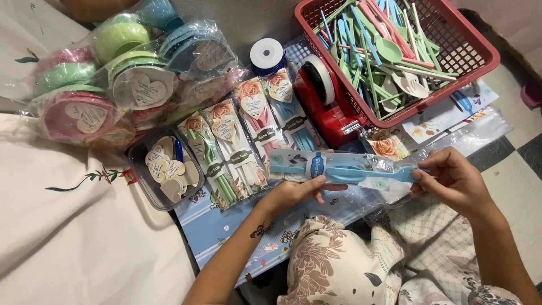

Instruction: The person packs pink straws into a clear plastic bag and seals it with tape. They then pack a blue spoon and a blue fork into a separate bag, sealing it with tape as well.

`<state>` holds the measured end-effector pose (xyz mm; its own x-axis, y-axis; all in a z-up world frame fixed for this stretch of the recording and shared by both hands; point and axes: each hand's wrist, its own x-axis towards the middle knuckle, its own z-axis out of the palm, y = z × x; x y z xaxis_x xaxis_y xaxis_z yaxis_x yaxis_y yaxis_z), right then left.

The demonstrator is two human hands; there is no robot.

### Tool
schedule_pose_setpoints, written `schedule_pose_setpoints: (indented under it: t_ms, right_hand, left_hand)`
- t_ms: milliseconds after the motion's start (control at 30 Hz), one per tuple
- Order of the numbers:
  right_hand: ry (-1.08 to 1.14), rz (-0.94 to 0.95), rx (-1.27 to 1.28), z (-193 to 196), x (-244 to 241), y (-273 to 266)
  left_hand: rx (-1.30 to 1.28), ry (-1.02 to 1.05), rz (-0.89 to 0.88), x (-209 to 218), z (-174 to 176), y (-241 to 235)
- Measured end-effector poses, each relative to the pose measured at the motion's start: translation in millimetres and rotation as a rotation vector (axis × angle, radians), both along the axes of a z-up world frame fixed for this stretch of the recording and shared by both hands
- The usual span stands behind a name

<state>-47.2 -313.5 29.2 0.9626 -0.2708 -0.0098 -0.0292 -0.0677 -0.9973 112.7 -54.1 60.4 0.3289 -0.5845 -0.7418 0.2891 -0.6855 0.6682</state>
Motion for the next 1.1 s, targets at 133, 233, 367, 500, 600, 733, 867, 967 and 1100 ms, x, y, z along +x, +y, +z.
schedule_pose_setpoints:
  t_ms: [133, 233, 367, 500, 600, 733, 867, 967, 1100]
  right_hand:
    - [-0.089, -0.003, -0.172, 5, 5, 7]
    - [-0.137, 0.005, -0.137, 10, 6, 10]
    - [-0.148, 0.017, -0.117, 5, 7, 8]
    - [-0.226, 0.037, -0.032, 1, 8, 8]
    - [-0.197, 0.105, -0.038, 9, 12, 14]
    - [-0.161, 0.077, -0.050, -3, 11, 8]
    - [-0.126, 0.036, -0.094, -6, 12, 5]
    - [-0.102, 0.029, -0.113, -4, 13, 6]
    - [-0.110, 0.029, -0.185, -1, 17, 4]
  left_hand:
    - [0.070, -0.046, -0.047, 1, -3, -1]
    - [0.047, -0.048, -0.071, 1, -10, 1]
    - [-0.176, -0.063, -0.221, 4, -19, 1]
    - [-0.459, -0.004, -0.346, 3, -17, 0]
    - [-0.283, -0.049, -0.299, 3, -27, 0]
    - [-0.190, 0.027, -0.089, 0, -31, 5]
    - [-0.863, 0.509, 0.171, 1, -51, 5]
    - [-0.849, 0.512, 0.185, 1, -45, 2]
    - [-0.735, 0.466, -0.075, 5, -22, 4]
